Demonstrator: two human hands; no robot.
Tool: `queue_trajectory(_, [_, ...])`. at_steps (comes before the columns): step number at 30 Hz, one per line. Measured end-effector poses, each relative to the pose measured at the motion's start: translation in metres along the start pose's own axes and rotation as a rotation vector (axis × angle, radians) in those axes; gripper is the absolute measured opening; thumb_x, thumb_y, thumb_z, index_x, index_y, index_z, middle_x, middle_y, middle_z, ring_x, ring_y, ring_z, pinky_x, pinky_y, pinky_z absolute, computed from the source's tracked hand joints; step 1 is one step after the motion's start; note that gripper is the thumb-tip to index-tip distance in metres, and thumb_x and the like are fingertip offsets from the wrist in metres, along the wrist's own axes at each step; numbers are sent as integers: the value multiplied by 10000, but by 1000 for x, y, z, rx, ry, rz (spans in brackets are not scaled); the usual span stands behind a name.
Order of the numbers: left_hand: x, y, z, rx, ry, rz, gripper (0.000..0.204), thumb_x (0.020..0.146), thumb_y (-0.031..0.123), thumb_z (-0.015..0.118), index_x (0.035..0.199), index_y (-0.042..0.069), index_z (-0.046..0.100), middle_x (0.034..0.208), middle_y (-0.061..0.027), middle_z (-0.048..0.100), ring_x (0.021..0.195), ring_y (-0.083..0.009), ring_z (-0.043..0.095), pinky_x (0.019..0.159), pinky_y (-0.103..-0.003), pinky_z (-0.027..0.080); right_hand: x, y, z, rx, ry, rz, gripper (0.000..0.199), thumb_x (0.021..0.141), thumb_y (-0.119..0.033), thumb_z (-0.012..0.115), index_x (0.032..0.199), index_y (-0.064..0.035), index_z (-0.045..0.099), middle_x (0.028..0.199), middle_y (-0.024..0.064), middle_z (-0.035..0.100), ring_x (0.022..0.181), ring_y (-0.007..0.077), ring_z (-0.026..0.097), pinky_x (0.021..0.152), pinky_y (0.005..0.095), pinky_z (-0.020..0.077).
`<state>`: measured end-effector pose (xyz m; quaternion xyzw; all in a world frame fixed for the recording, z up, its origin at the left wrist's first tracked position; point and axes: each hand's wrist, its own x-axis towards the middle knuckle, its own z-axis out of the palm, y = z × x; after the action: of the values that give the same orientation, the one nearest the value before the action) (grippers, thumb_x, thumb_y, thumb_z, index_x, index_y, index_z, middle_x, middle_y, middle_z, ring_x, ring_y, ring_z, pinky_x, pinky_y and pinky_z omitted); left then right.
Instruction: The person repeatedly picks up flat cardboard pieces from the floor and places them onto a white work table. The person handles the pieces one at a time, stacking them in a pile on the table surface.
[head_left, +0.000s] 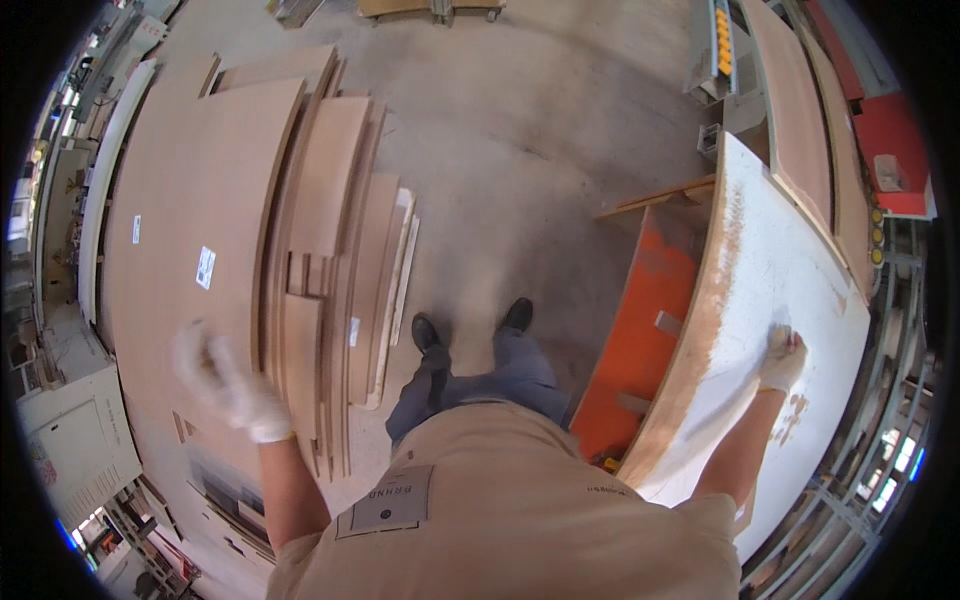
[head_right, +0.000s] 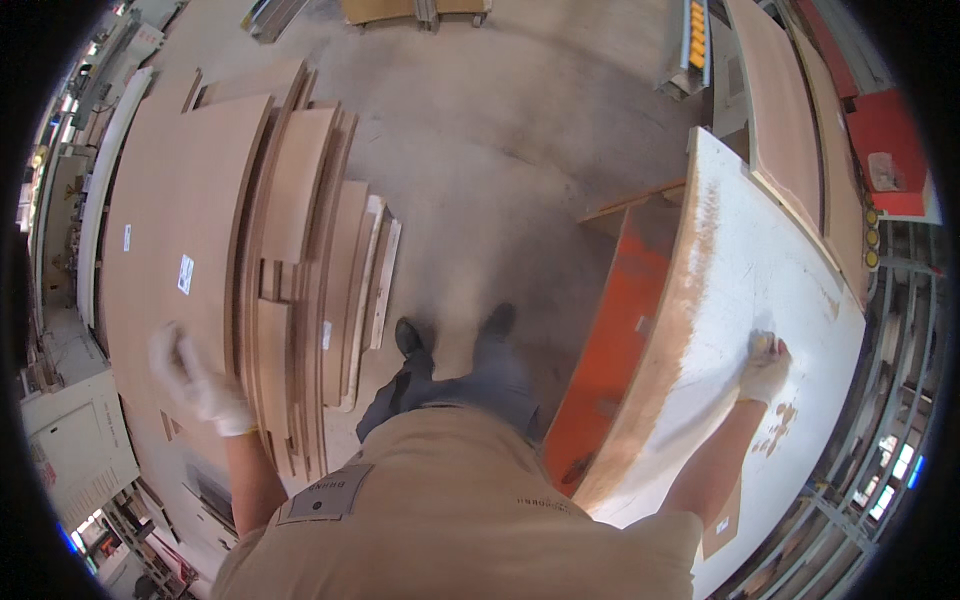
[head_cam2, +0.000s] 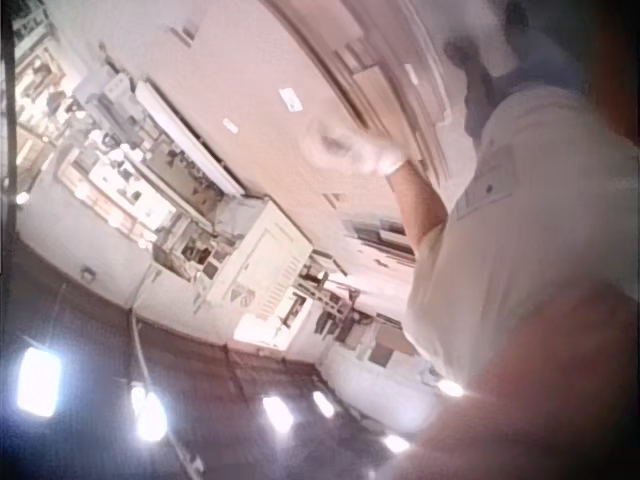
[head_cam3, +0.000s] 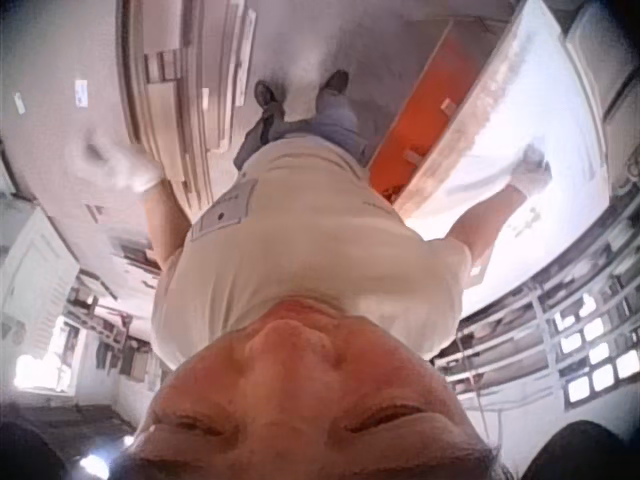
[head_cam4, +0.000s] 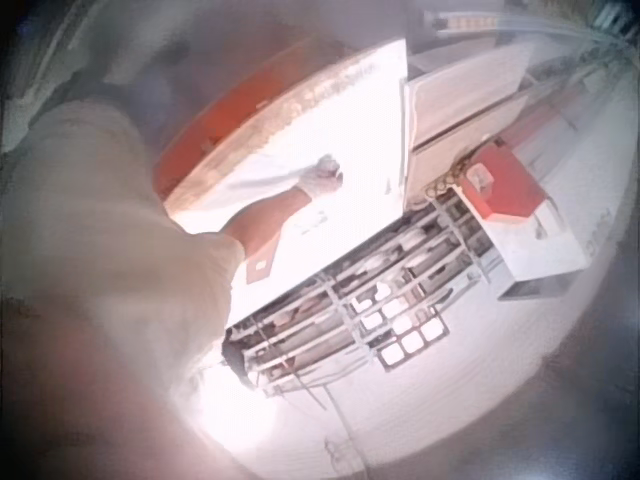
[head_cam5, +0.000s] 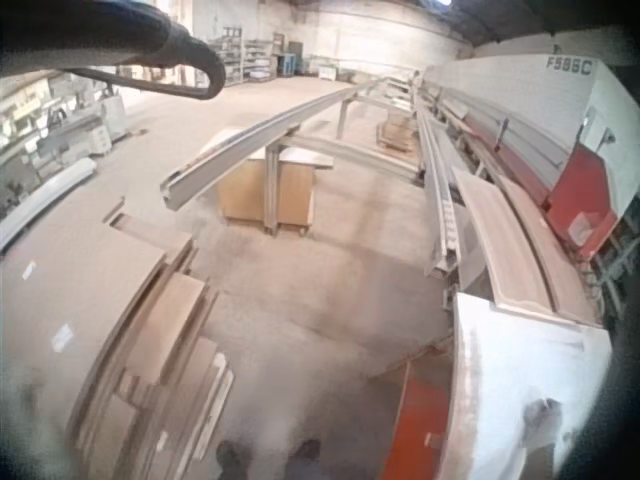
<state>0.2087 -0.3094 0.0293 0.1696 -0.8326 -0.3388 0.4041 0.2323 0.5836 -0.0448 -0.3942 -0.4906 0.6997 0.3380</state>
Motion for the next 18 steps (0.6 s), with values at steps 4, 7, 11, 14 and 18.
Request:
queue_trajectory(4, [-90,131,123,-159,-609,176,249,889,-3,712,1137,5,689,1296,-203,653,1227,-384,633,1084,-478,489,57,-14,47,2,36,-20,630,1078,-371,553,1507,40,344,1443,274,476,1327,401,549,1070,566,566])
queue_trajectory(7, [-131,187,170,-273,-1155,83,313,915,158,742,1185,7,694,1308,-226,651,1228,-417,636,1045,-458,523,90,-29,79,106,33,24,706,1075,-401,566,1561,36,300,1485,260,466,1365,394,537,1073,569,567])
queue_trajectory(11, [-167,207,191,-319,-1388,-52,308,942,226,734,1191,51,688,1321,-193,646,1030,-353,734,914,-435,590,113,-47,99,173,-60,-61,675,1072,-406,568,1541,52,408,1513,237,497,1403,386,523,1116,591,547])
queue_trajectory(14, [-162,218,201,-264,-1346,3,288,964,245,704,1176,50,687,1282,-175,652,1011,-357,732,915,-435,586,127,-45,74,327,48,-66,567,1081,-359,554,1488,32,504,1504,227,539,1392,404,534,1119,563,549])
queue_trajectory(18, [-169,242,237,-391,-1357,176,257,991,259,656,1144,54,679,1205,-177,652,991,-385,718,905,-458,580,83,-24,41,296,106,-90,527,1053,-321,601,1470,-3,551,1496,181,582,1364,359,574,1125,506,530])
